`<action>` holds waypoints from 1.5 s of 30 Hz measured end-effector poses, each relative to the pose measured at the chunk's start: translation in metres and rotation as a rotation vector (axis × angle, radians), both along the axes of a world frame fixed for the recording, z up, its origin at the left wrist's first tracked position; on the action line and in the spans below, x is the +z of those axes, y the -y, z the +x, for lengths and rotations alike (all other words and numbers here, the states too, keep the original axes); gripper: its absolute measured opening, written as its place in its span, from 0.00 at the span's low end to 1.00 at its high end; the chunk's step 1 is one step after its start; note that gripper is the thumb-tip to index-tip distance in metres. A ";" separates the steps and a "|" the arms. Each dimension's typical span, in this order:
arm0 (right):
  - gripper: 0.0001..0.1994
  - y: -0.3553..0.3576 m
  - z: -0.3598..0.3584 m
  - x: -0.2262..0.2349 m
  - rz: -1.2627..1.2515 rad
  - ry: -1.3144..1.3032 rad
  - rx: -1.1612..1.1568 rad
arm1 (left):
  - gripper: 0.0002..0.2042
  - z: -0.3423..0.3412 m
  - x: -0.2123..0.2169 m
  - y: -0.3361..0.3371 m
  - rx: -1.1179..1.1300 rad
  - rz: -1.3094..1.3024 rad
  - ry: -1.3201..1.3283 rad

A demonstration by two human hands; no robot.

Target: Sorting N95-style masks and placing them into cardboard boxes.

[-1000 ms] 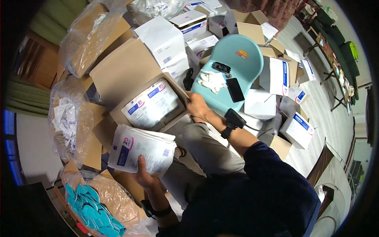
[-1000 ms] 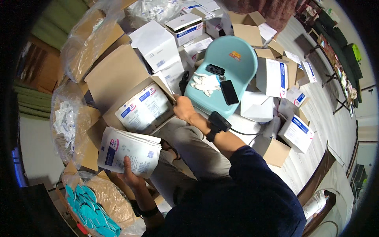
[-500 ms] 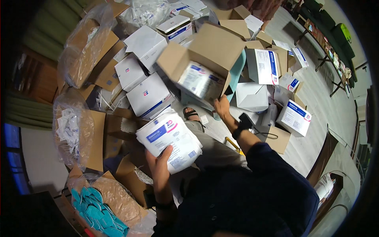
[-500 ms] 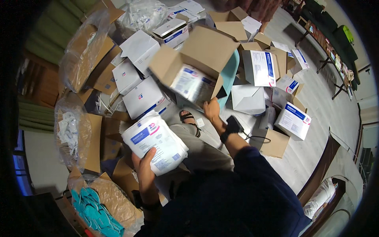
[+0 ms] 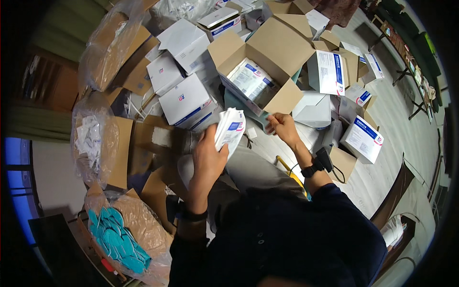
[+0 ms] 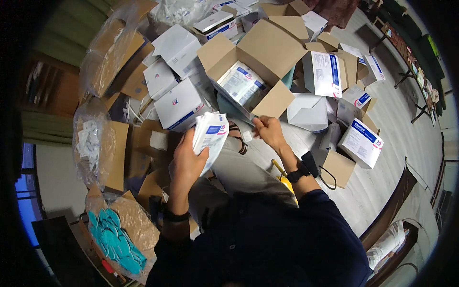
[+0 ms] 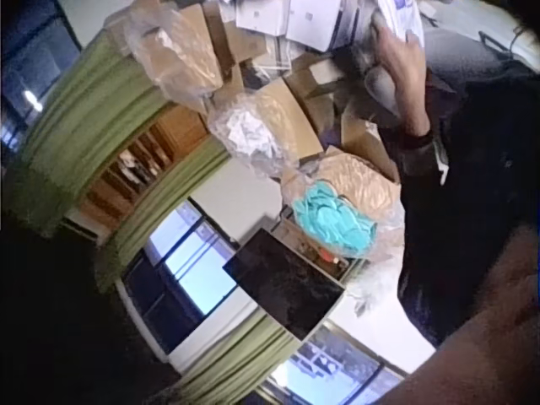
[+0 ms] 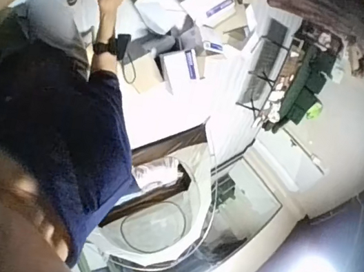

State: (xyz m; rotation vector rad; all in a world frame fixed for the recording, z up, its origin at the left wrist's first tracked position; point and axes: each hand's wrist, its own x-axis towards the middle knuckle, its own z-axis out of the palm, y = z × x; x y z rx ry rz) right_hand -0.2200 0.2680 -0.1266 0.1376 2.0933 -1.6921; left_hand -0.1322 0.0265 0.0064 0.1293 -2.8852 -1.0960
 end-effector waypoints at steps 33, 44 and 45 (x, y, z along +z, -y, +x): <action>0.10 -0.008 -0.006 0.026 -0.703 -0.216 -0.169 | 0.36 -0.021 -0.041 -0.046 0.077 0.408 -0.294; 0.09 -0.032 -0.082 0.020 -0.752 -0.262 -0.629 | 0.28 -0.018 -0.025 -0.043 0.004 0.118 -0.406; 0.10 -0.025 -0.076 0.032 -0.624 -0.205 -0.546 | 0.26 -0.019 -0.020 -0.042 -0.037 -0.024 -0.467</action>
